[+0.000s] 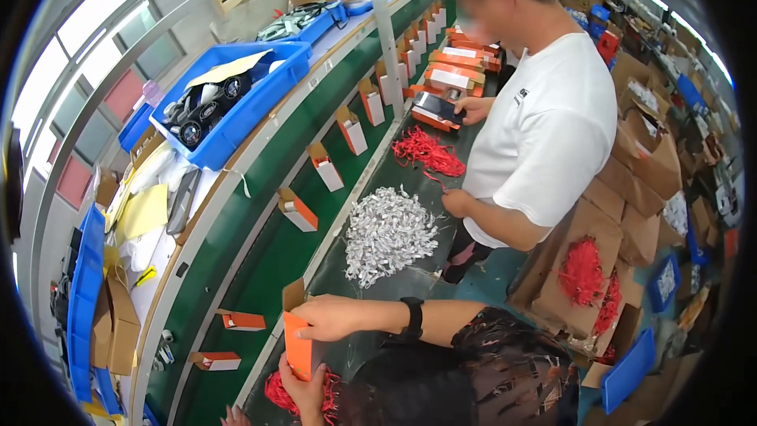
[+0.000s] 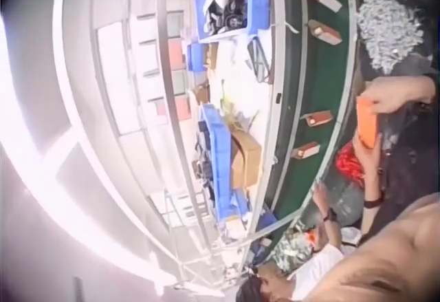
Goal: Folding small cardboard boxes and assembling tags or components with strings on an assembly line.
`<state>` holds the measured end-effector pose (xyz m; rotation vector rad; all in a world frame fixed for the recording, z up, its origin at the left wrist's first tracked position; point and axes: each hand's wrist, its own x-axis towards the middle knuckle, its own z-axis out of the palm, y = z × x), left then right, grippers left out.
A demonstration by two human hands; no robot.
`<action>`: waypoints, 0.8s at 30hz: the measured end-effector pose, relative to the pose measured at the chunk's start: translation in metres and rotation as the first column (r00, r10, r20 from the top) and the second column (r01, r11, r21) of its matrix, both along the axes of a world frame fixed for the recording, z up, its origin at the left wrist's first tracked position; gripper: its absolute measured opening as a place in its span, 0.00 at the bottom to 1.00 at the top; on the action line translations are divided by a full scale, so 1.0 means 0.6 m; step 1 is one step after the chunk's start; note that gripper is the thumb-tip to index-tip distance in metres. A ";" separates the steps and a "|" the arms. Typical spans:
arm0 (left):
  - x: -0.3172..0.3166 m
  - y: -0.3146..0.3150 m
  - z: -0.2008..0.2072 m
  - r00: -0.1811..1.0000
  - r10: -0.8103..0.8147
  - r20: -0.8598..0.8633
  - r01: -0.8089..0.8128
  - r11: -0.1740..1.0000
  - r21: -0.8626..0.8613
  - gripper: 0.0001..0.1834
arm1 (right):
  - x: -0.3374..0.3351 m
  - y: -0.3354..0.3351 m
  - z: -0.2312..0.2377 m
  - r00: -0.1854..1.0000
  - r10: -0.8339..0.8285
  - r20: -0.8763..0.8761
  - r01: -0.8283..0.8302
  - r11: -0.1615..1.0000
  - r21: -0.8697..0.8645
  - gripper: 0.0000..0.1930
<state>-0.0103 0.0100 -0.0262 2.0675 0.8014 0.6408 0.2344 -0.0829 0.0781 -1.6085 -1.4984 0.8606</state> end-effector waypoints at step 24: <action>-0.011 -0.055 0.101 0.870 0.055 0.490 0.209 0.858 -0.468 0.56 | -0.107 0.024 -0.060 0.947 0.140 -0.289 -0.017 0.920 0.391 0.25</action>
